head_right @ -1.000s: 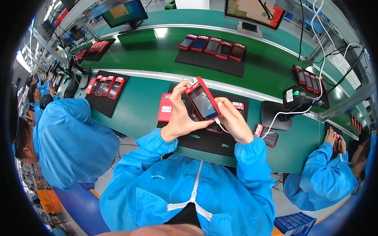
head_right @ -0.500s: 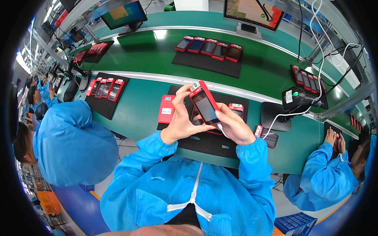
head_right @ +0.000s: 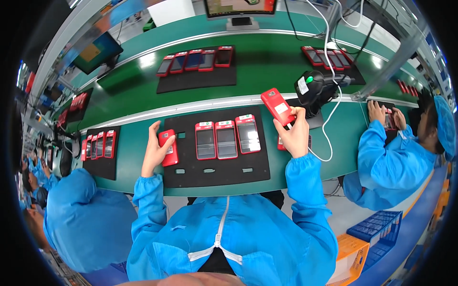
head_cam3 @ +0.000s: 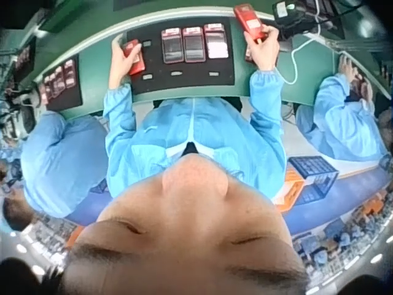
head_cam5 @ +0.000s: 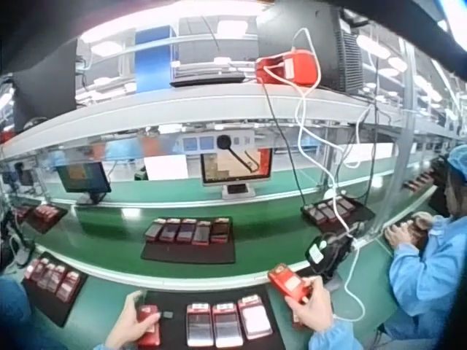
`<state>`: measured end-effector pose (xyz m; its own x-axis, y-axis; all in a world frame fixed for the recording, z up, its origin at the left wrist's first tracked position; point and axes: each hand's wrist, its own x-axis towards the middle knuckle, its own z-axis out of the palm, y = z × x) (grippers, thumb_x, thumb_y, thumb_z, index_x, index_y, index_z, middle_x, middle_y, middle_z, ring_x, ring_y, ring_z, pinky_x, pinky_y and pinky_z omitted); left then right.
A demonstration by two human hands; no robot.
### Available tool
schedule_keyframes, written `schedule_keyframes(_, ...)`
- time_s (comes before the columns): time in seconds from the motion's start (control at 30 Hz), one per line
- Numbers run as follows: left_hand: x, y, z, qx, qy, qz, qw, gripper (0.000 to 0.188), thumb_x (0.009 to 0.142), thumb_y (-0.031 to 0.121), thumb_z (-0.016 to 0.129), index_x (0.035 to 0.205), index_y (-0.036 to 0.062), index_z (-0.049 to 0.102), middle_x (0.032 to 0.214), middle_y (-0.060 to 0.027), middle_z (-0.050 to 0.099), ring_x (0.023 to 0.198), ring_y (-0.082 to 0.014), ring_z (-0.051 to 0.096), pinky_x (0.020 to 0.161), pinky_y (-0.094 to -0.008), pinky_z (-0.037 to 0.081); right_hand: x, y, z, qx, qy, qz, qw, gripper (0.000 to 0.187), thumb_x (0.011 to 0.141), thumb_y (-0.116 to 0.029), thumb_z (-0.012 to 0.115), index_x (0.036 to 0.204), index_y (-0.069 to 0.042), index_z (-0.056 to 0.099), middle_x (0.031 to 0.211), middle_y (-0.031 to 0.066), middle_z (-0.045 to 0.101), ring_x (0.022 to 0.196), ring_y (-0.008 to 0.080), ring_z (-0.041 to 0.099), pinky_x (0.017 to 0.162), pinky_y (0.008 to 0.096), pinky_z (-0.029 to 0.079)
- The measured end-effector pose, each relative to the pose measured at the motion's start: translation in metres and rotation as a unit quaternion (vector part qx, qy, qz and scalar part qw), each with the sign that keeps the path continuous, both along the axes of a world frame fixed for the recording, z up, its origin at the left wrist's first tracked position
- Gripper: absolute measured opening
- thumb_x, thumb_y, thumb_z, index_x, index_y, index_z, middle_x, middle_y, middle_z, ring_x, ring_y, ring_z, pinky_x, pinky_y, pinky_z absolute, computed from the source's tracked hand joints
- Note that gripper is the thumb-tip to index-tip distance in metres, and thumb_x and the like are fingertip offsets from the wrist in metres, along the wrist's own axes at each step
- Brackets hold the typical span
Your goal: The person inspects and arranges handheld electronic devices on a factory production line by hand.
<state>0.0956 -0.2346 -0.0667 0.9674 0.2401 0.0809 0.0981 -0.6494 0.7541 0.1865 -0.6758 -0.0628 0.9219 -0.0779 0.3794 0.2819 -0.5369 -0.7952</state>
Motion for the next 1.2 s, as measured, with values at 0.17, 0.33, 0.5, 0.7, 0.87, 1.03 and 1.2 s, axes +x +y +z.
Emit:
schedule_keyframes(0.17, 0.001, -0.011, -0.007, 0.012, -0.010, -0.036, 0.999, 0.081, 0.095, 0.028, 0.080, 0.157, 0.0037, 0.034, 0.155, -0.0266, 0.045, 0.147, -0.0409, 0.046, 0.120, -0.0467, 0.042, 0.002, 0.002, -0.007, -0.041, -0.038, -0.045, 0.997, 0.051, 0.081, -0.005, 0.087, 0.110, -0.003, 0.044, 0.118, 0.0213, 0.070, 0.103, 0.0386, 0.071, 0.091, 0.0434, 0.055)
schedule_keyframes(0.33, 0.004, -0.013, -0.010, 0.010, -0.021, -0.024, 0.999, 0.084, 0.092, 0.025, 0.083, 0.158, 0.0049, 0.033, 0.158, -0.0225, 0.042, 0.147, -0.0386, 0.046, 0.122, -0.0475, 0.041, -0.001, 0.003, -0.011, -0.041, -0.034, -0.055, 0.997, 0.051, 0.082, -0.004, 0.087, 0.109, -0.003, 0.044, 0.122, 0.0221, 0.069, 0.105, 0.0385, 0.070, 0.093, 0.0434, 0.055)
schedule_keyframes(0.5, 0.005, -0.013, -0.015, 0.008, -0.047, -0.040, 0.998, 0.086, 0.089, 0.022, 0.085, 0.156, 0.0043, 0.035, 0.160, -0.0224, 0.040, 0.149, -0.0394, 0.044, 0.122, -0.0461, 0.040, -0.002, 0.001, -0.017, -0.021, -0.040, -0.062, 0.997, 0.052, 0.081, -0.004, 0.087, 0.109, -0.004, 0.043, 0.126, 0.0225, 0.068, 0.106, 0.0382, 0.070, 0.093, 0.0431, 0.056)
schedule_keyframes(0.7, 0.007, -0.013, -0.016, 0.038, -0.084, -0.056, 0.994, 0.087, 0.081, 0.007, 0.084, 0.154, 0.0029, 0.037, 0.161, -0.0203, 0.040, 0.150, -0.0371, 0.043, 0.125, -0.0443, 0.036, -0.005, 0.002, -0.015, 0.005, -0.070, -0.044, 0.997, 0.048, 0.082, -0.006, 0.087, 0.107, -0.004, 0.047, 0.127, 0.0202, 0.071, 0.107, 0.0322, 0.073, 0.094, 0.0414, 0.056)
schedule_keyframes(0.87, 0.004, -0.012, -0.011, 0.017, -0.072, -0.051, 0.996, 0.086, 0.081, 0.006, 0.081, 0.155, 0.0042, 0.036, 0.163, -0.0202, 0.036, 0.150, -0.0393, 0.042, 0.125, -0.0438, 0.037, -0.012, 0.014, -0.003, 0.028, -0.021, 0.067, 0.997, 0.052, 0.083, -0.005, 0.087, 0.105, -0.005, 0.040, 0.131, 0.0236, 0.068, 0.113, 0.0261, 0.070, 0.093, 0.0369, 0.059)
schedule_keyframes(1.03, 0.001, -0.011, -0.004, 0.024, -0.052, -0.060, 0.997, 0.087, 0.081, 0.009, 0.081, 0.155, 0.0080, 0.036, 0.164, -0.0220, 0.031, 0.152, -0.0433, 0.038, 0.123, -0.0466, 0.039, -0.021, 0.037, 0.011, 0.015, -0.040, 0.190, 0.981, 0.052, 0.080, -0.007, 0.088, 0.104, -0.005, 0.042, 0.132, 0.0271, 0.068, 0.114, 0.0344, 0.072, 0.100, 0.0420, 0.055)
schedule_keyframes(1.2, -0.001, -0.018, 0.011, 0.048, -0.055, -0.066, 0.995, 0.082, 0.083, 0.012, 0.084, 0.152, 0.0080, 0.040, 0.166, -0.0230, 0.029, 0.153, -0.0455, 0.036, 0.123, -0.0476, 0.040, -0.028, 0.061, 0.021, -0.033, -0.064, 0.266, 0.961, 0.054, 0.078, -0.008, 0.091, 0.104, -0.007, 0.044, 0.130, 0.0272, 0.068, 0.118, 0.0368, 0.070, 0.102, 0.0437, 0.054)
